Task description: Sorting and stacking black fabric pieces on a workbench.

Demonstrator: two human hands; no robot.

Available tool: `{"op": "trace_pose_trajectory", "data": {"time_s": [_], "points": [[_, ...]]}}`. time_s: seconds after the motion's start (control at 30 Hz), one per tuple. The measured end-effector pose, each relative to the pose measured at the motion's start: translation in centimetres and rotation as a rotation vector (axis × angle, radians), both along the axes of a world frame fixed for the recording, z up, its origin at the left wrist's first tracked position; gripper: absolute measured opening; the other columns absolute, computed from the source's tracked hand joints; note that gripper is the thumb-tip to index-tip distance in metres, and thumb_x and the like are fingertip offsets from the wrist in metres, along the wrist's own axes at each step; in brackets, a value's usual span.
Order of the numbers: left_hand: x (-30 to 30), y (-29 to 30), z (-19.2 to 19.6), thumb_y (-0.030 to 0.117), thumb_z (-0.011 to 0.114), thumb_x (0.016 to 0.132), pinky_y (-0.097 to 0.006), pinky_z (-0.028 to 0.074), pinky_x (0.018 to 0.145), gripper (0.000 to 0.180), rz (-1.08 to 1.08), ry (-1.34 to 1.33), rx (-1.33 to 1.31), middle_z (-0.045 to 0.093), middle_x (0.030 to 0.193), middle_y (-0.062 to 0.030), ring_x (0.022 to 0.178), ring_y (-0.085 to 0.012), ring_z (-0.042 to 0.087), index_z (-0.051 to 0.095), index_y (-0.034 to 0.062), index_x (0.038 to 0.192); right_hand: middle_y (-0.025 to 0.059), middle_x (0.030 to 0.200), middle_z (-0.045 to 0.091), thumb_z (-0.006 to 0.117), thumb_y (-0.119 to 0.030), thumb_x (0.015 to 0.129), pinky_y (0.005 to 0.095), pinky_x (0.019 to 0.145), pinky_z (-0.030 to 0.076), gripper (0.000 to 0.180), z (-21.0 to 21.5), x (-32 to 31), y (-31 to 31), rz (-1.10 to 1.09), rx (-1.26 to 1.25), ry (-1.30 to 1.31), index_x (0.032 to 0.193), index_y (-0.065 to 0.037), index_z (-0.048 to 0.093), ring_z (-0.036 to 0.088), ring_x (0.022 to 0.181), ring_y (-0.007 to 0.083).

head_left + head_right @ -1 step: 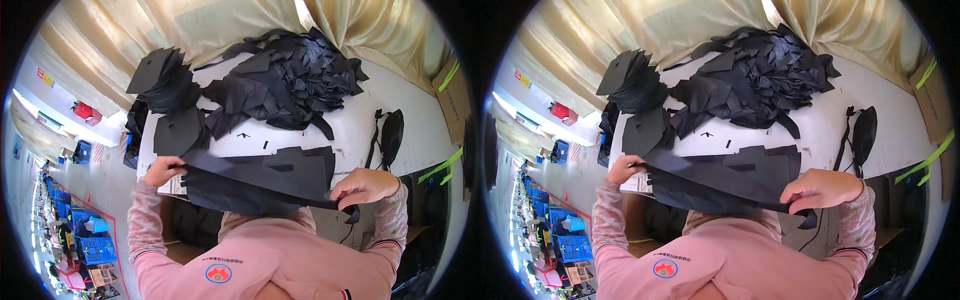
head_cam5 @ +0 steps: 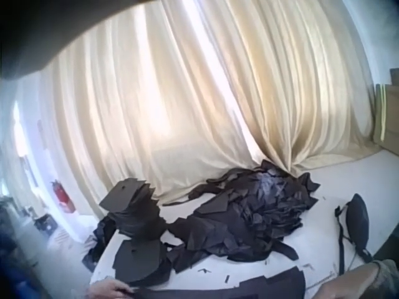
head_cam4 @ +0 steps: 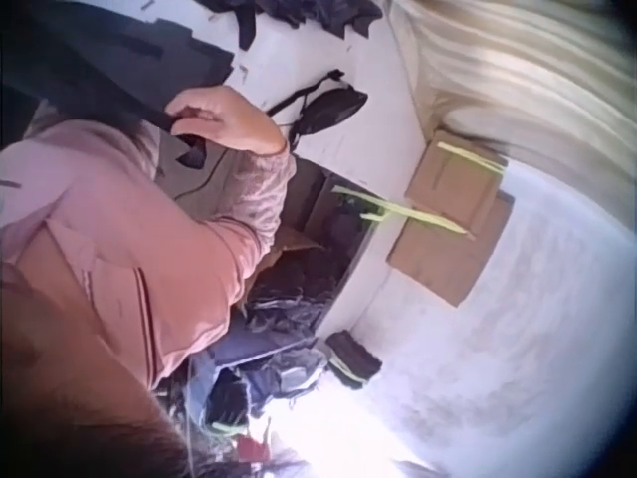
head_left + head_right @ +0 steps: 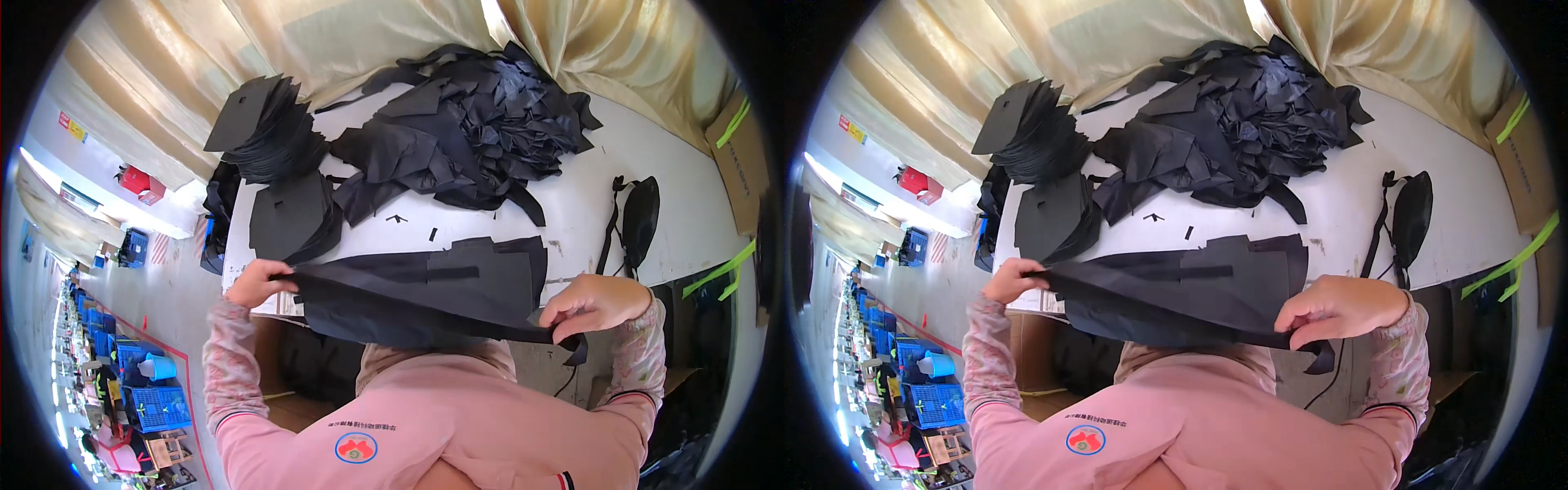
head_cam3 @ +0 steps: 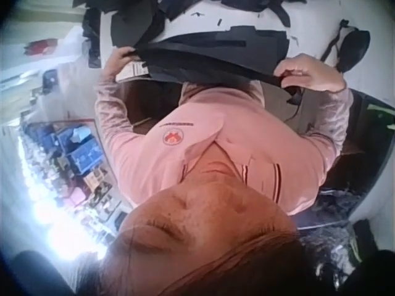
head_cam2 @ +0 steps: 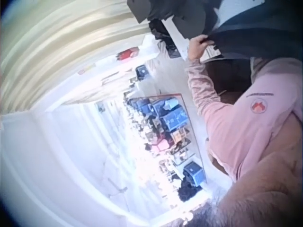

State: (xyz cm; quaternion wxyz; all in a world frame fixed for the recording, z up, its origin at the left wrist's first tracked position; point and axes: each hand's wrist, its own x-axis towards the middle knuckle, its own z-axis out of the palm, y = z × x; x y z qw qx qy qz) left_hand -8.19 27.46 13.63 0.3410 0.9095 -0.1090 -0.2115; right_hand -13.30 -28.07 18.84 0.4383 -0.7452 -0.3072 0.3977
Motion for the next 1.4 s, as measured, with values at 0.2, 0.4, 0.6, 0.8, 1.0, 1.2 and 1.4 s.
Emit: {"op": "trace_pose_trajectory", "data": {"time_s": [0.2, 0.4, 0.6, 0.8, 1.0, 1.2, 1.4], "points": [[0.9, 2.9, -3.0, 0.021, 0.078, 0.079, -0.029, 0.048, 0.067, 0.024, -0.18, 0.232, 0.281, 0.069, 0.072, -0.0051, 0.069, -0.0119, 0.061, 0.071, -0.0009, 0.088, 0.0063, 0.078, 0.066, 0.072, -0.015, 0.085, 0.0286, 0.065, 0.048, 0.025, -7.2, 3.3, 0.8, -0.119, -0.093, -0.091, 0.104, -0.002, 0.063, 0.061, 0.071, 0.0134], [3.0, 2.5, -11.7, 0.034, 0.078, 0.081, -0.031, 0.047, 0.066, 0.037, 0.029, 0.451, 0.145, 0.066, 0.069, -0.0047, 0.066, -0.0124, 0.058, 0.072, -0.0012, 0.088, 0.0147, 0.091, 0.068, 0.067, -0.012, 0.082, 0.0412, 0.075, 0.051, 0.023, -16.6, 6.0, 2.4, -0.322, -0.372, -0.557, 0.102, -0.006, 0.059, 0.066, 0.087, 0.0333], [4.8, 1.7, -13.6, 0.033, 0.079, 0.08, -0.031, 0.045, 0.063, 0.035, 0.032, 0.412, 0.254, 0.06, 0.066, 0.0026, 0.065, -0.0078, 0.053, 0.071, -0.0008, 0.084, 0.0128, 0.111, 0.064, 0.067, -0.017, 0.084, 0.0463, 0.088, 0.046, 0.028, -17.2, 4.9, 3.9, -0.377, -0.555, -0.804, 0.109, -0.008, 0.059, 0.059, 0.106, 0.0329], [5.2, 3.3, -15.9, 0.033, 0.078, 0.08, -0.031, 0.043, 0.063, 0.036, -0.115, 0.285, 0.414, 0.056, 0.063, -0.0025, 0.063, -0.0096, 0.051, 0.069, -0.0019, 0.083, 0.0136, 0.15, 0.037, 0.067, -0.042, 0.082, 0.0501, 0.114, 0.026, 0.072, -20.0, 1.1, 7.9, -0.071, -0.299, -1.03, 0.142, -0.01, 0.042, 0.032, 0.14, 0.0335], [3.9, 6.7, -13.8, 0.011, 0.076, 0.081, -0.031, 0.051, 0.053, 0.026, 0.084, 0.28, 0.376, 0.067, 0.076, -0.0094, 0.06, -0.0168, 0.064, 0.066, -0.0041, 0.1, 0.014, 0.156, 0.028, 0.063, -0.051, 0.082, 0.0505, 0.118, 0.019, 0.082, -20.9, 1.3, 7.4, -0.002, -0.281, -0.936, 0.149, -0.012, 0.034, 0.025, 0.144, 0.0339], [2.7, 2.4, -6.7, 0.013, 0.071, 0.086, -0.026, 0.052, 0.054, 0.023, 0.255, 0.304, 0.002, 0.069, 0.078, -0.0082, 0.061, -0.0124, 0.064, 0.067, -0.0039, 0.101, 0.0151, 0.148, 0.039, 0.075, -0.036, 0.077, 0.0496, 0.117, 0.022, 0.077, -16.1, 3.2, 9.3, 0.032, -0.328, -0.932, 0.142, -0.01, 0.042, 0.026, 0.143, 0.0341], [0.3, -10.7, -2.8, 0.022, 0.069, 0.089, -0.025, 0.05, 0.057, 0.024, -0.042, 0.216, -0.37, 0.066, 0.074, -0.0064, 0.062, -0.0101, 0.063, 0.069, -0.0018, 0.095, 0.0129, 0.122, 0.057, 0.064, -0.004, 0.09, 0.0285, 0.079, 0.052, 0.047, -12.2, 5.8, 21.2, -0.273, 0.581, 0.083, 0.134, -0.002, 0.046, 0.063, 0.087, 0.0148]]}}
